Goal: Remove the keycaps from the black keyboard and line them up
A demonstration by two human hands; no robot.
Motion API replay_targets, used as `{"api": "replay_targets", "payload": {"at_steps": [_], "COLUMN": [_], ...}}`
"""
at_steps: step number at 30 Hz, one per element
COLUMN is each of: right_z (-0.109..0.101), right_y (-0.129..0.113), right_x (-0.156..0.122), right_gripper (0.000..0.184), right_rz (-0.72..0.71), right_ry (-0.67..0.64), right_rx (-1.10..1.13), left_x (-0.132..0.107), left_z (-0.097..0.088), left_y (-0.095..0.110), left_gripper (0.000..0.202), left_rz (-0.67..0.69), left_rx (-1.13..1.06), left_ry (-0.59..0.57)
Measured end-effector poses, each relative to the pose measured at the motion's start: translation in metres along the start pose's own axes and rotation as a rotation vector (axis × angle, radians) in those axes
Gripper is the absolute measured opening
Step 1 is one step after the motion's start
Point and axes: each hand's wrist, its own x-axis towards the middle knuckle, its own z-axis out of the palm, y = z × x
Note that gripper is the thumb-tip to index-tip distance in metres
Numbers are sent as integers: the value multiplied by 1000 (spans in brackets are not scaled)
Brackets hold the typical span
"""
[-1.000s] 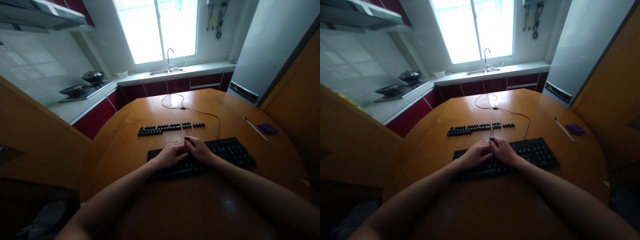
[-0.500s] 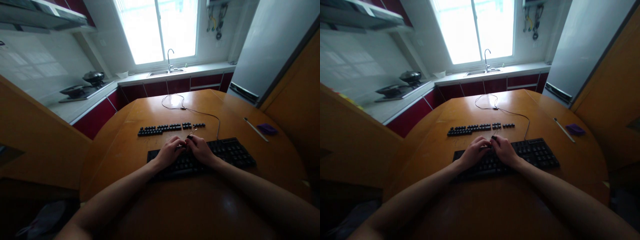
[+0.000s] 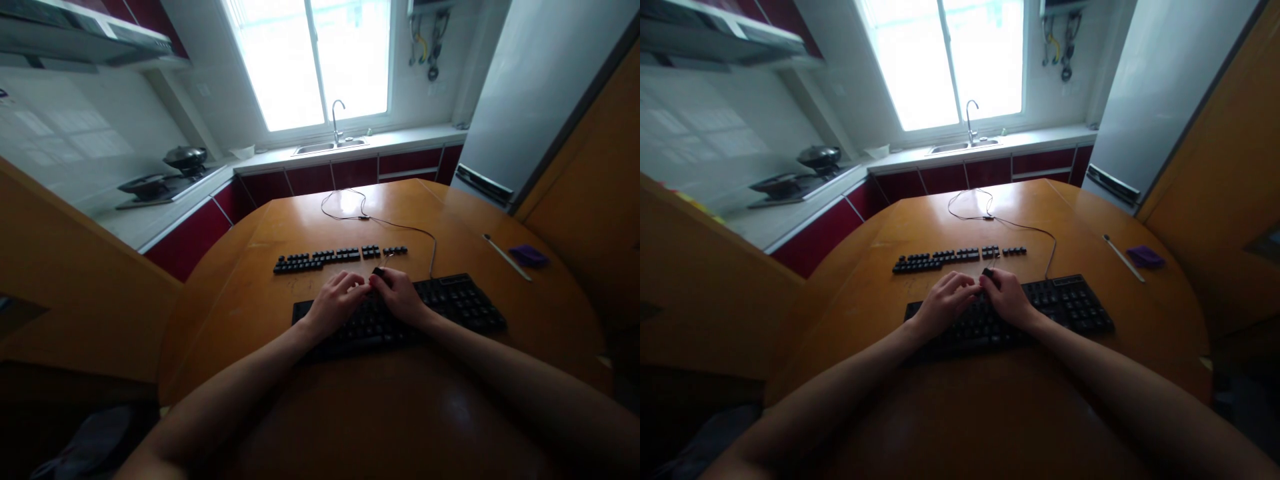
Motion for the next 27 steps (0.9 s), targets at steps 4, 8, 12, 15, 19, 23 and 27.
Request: {"api": "replay_targets", "payload": {"at_steps": [4, 8, 12, 15, 19, 23, 27], "right_z": [0, -1, -1, -1, -1, -2, -2], "right_y": [1, -1, -2, -2, -4, -5, -4], "right_x": [0, -1, -1, -1, -1, 0, 3], "right_gripper": [32, 33, 33, 34, 33, 35, 37], "right_rz": [-3, -4, -12, 5, 20, 42, 100], "right_ry": [-35, -55, -56, -52, -45, -24, 2], "right_rx": [20, 30, 26, 45, 78, 106, 214], "left_x": [0, 2, 4, 5, 6, 6, 10], "left_z": [1, -1, -3, -3, -2, -6, -12], "left_y": [0, 1, 1, -1, -6, -4, -6], "left_gripper": [18, 16, 18, 20, 20, 20, 17], "left_rz": [12, 4, 7, 5, 1, 45, 23], "left_rx": [26, -20, -37, -62, -120, -189, -217], "left_ry": [-6, -9, -22, -22, 0, 25, 28]}}
